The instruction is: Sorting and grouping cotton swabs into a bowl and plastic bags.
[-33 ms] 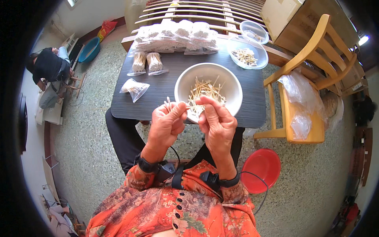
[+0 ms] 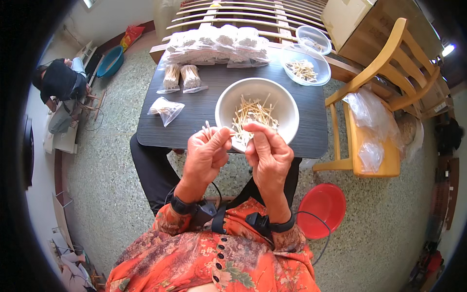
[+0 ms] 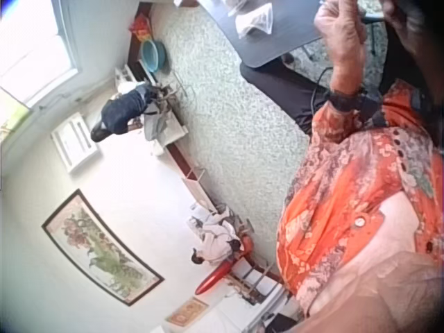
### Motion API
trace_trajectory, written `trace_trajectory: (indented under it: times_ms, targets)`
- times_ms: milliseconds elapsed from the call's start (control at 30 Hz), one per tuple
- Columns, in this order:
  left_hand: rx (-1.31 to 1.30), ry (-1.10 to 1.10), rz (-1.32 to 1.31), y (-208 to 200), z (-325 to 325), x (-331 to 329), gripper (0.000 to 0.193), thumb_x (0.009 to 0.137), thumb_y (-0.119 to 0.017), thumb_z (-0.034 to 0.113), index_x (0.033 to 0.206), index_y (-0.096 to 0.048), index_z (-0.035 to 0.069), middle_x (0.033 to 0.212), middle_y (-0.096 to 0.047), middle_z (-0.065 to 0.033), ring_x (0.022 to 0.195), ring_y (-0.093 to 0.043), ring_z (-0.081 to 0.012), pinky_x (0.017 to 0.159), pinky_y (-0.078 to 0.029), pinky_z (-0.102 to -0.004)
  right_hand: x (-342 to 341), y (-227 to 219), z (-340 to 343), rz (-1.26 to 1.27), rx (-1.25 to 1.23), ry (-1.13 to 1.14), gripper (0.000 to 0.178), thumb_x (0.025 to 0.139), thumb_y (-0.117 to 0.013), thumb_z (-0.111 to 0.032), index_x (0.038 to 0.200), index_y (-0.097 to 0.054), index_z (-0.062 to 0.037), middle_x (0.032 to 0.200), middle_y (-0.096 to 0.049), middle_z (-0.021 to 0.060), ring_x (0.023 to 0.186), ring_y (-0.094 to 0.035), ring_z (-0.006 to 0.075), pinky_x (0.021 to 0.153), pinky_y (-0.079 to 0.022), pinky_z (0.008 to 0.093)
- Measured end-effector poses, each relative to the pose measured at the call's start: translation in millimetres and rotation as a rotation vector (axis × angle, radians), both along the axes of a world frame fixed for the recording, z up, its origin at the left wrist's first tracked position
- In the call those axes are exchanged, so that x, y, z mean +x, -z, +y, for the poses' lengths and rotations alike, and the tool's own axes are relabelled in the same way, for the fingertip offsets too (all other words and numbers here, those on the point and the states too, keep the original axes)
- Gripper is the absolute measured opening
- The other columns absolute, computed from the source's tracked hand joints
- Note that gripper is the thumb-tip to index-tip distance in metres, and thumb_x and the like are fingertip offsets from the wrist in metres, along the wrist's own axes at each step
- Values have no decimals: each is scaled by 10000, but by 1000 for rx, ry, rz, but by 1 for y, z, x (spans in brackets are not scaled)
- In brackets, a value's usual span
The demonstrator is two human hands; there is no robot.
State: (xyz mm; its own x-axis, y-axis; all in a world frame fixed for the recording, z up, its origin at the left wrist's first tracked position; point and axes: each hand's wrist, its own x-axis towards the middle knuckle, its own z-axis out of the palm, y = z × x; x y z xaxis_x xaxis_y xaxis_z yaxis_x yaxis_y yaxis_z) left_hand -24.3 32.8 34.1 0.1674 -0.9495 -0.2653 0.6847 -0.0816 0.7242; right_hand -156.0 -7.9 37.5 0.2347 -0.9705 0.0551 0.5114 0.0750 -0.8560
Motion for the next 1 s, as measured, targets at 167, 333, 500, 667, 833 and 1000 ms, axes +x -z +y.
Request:
trace_trajectory:
  times_ms: [167,333,500,667,833,1000]
  targets:
    - [-66,-107,-152,-9,10,-30,216,900,-614,191,817,-602,-8,564,-477,26,407,-310,-25,369,-221,-205,-3,-2,17,-122,-49,142,174,929,-556,-162,893,-576,8,709,-558,37,512,-455,56,422,-358,174]
    - [-56,-131,-173,-16,13,-46,268,896,-629,220,702,-576,42,543,-487,62,437,-367,4,381,-259,-172,-10,7,18,-168,-123,170,177,925,-559,-166,856,-514,-10,871,-564,74,594,-499,75,446,-415,206]
    - [-48,-119,-116,-5,11,-49,236,892,-633,217,753,-595,31,552,-489,61,443,-364,6,382,-255,-173,-10,11,16,-234,-148,162,169,916,-575,-164,859,-519,-15,852,-581,78,576,-499,67,449,-413,200]
    - [-62,-140,-122,2,8,-41,205,888,-630,187,778,-599,17,618,-597,-26,420,-340,-15,384,-253,-187,-15,13,17,-108,-78,158,170,925,-561,-165,947,-568,3,943,-639,140,556,-525,63,435,-390,170]
    - [-43,-149,-148,-6,4,-44,178,900,-608,171,918,-652,-1,705,-662,-66,418,-337,-6,381,-243,-180,-9,8,19,-82,-27,184,203,935,-544,-166,1022,-588,12,1029,-644,189,553,-545,60,422,-371,151]
    - [-47,-152,-40,3,5,-43,197,899,-620,200,795,-605,34,614,-576,10,449,-382,-5,401,-269,-168,-8,12,22,-122,-6,157,150,916,-573,-140,964,-588,2,972,-649,160,552,-549,74,416,-379,160]
